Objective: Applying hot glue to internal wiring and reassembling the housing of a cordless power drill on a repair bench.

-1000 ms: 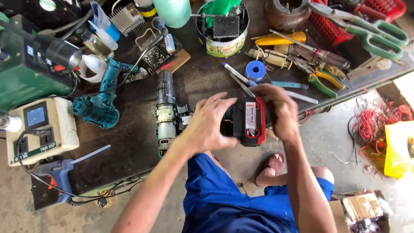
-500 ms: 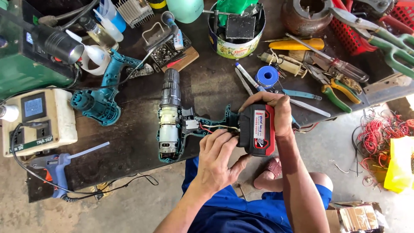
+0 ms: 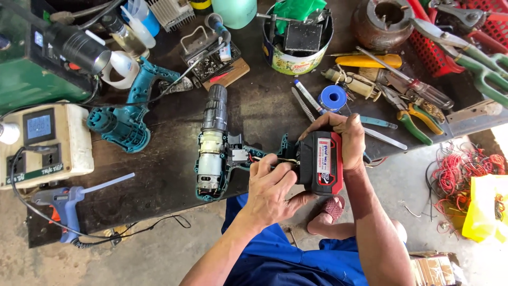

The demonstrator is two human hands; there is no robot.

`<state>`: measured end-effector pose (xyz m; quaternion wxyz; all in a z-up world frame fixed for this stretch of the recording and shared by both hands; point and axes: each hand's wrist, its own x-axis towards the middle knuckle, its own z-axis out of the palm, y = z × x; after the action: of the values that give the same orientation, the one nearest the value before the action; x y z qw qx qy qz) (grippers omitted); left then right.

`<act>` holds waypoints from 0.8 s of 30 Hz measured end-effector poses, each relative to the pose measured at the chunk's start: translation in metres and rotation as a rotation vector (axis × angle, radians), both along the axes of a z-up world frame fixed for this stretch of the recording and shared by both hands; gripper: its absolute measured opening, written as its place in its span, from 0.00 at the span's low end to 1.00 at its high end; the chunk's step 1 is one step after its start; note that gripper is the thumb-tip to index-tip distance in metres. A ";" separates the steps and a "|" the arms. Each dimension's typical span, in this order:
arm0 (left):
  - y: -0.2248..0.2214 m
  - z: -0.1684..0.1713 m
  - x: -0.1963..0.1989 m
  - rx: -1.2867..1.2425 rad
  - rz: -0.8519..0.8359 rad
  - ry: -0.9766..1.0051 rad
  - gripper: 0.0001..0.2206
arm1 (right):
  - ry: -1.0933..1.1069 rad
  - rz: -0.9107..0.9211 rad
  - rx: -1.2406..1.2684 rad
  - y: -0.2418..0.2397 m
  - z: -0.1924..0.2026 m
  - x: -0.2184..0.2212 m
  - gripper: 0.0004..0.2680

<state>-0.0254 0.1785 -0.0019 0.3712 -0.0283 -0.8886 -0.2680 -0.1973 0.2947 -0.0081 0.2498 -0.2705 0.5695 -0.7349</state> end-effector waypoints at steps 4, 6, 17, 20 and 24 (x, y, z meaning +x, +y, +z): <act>0.002 -0.007 0.004 0.101 0.000 -0.062 0.22 | -0.032 -0.008 -0.043 0.000 -0.001 0.002 0.36; -0.002 0.020 0.000 0.049 -0.010 -0.187 0.35 | -0.022 -0.027 -0.015 -0.002 0.004 0.004 0.37; -0.010 0.042 -0.021 -0.009 -0.156 -0.468 0.55 | 0.021 -0.074 0.047 0.000 -0.005 0.002 0.38; -0.007 0.032 -0.017 -0.025 -0.123 -0.253 0.49 | -0.014 -0.068 0.033 -0.002 0.009 0.003 0.37; -0.011 0.028 -0.011 -0.084 -0.083 -0.218 0.39 | -0.070 -0.145 0.005 -0.006 0.027 0.002 0.24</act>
<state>-0.0369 0.1671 0.0265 0.2592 -0.0514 -0.9322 -0.2473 -0.1957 0.2888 0.0193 0.2163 -0.2023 0.5804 -0.7586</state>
